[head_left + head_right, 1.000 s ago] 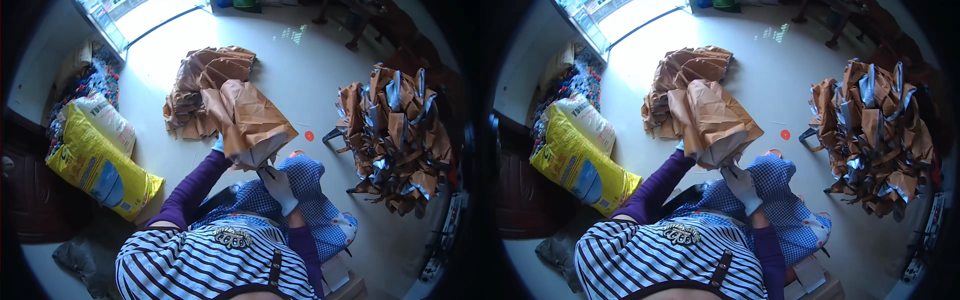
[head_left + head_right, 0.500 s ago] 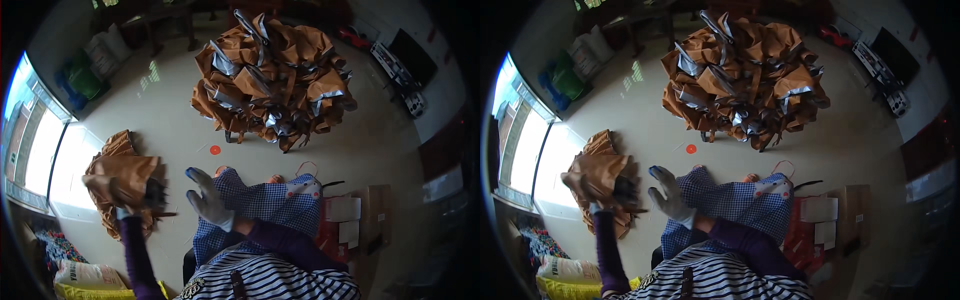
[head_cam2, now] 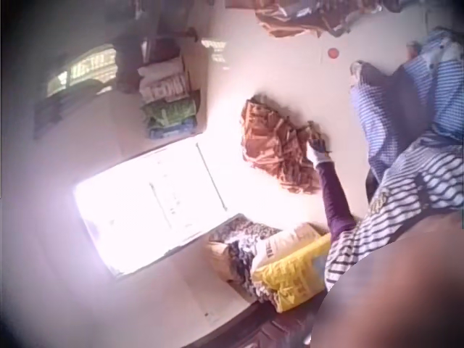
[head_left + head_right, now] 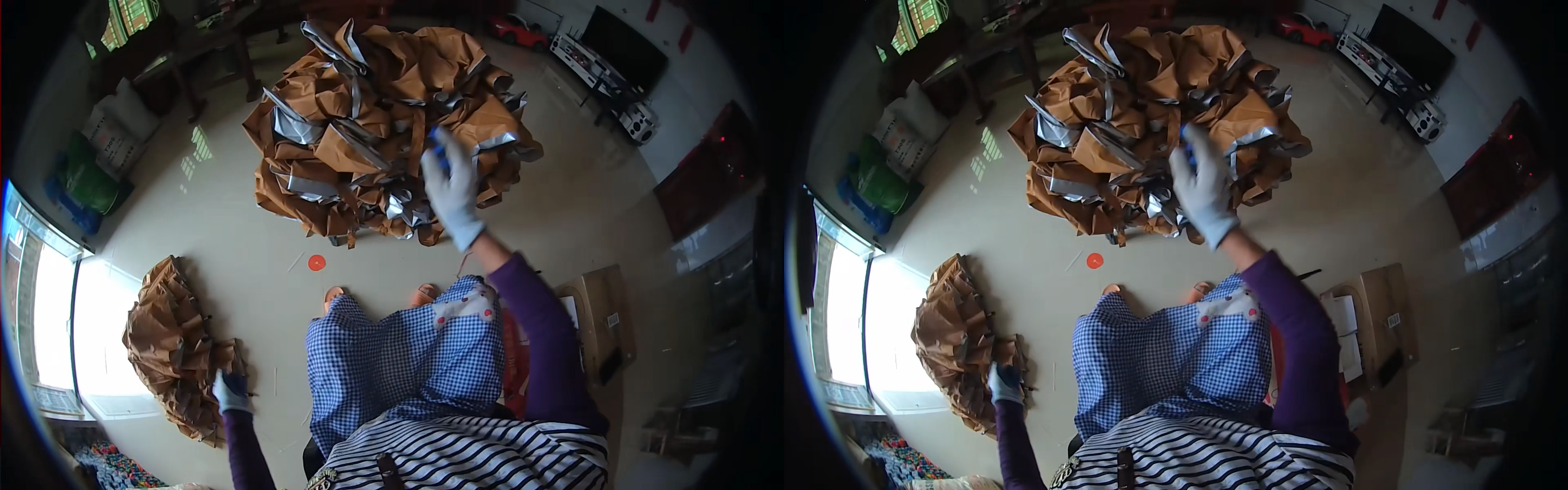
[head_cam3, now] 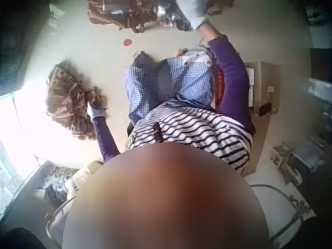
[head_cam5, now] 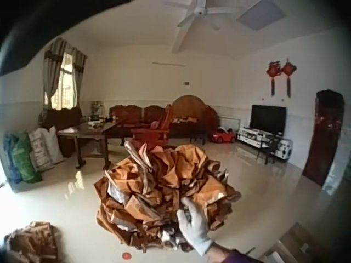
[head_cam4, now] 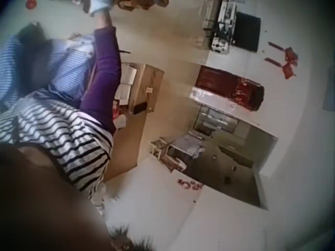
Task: Attaching canopy fabric to umbrella frames using an assembly tool and inspecting the finished products.
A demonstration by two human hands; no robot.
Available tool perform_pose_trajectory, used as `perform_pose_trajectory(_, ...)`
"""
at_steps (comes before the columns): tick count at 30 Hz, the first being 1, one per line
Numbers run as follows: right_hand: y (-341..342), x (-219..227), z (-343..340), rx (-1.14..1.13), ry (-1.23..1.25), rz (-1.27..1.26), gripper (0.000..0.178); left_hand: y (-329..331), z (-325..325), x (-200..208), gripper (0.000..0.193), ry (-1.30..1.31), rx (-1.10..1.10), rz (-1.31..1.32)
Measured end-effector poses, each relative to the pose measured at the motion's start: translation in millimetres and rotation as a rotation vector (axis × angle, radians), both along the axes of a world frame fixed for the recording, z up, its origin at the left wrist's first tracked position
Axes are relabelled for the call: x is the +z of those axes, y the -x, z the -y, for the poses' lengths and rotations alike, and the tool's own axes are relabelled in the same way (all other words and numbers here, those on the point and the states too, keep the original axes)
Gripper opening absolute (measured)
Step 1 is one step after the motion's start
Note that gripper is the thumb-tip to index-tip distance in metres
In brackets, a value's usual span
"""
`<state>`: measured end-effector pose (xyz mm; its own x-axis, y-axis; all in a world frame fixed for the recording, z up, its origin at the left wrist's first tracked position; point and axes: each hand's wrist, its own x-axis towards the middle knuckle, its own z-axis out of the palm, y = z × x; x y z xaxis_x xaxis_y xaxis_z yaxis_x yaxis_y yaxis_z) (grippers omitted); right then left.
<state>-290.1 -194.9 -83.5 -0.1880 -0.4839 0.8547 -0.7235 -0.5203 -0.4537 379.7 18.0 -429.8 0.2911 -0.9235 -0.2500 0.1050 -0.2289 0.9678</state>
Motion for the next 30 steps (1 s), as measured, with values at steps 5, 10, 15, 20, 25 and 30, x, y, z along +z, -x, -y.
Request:
perform_pose_trajectory(5,22,89,56,-0.074,-0.011,-0.216,0.031,116,-5,30,0.024,-0.383,0.369,-0.508)
perform_pose_trajectory(10,-55,139,103,0.068,-0.31,-0.389,0.036,170,6,106,0.031,-0.289,0.244,-0.247)
perform_pose_trajectory(15,-101,108,135,-0.105,-0.336,-0.822,0.044,199,7,133,0.03,-0.302,0.079,-0.255)
perform_pose_trajectory(20,-63,161,151,0.038,-0.532,-0.586,0.039,197,-5,136,0.029,-0.333,0.055,-0.252)
perform_pose_trajectory(25,-18,267,111,0.056,0.083,0.015,0.024,191,4,151,0.027,-0.152,0.103,-0.186)
perform_pose_trajectory(30,-20,321,56,0.2,0.424,0.063,0.022,275,37,267,0.058,0.363,0.074,-0.197)
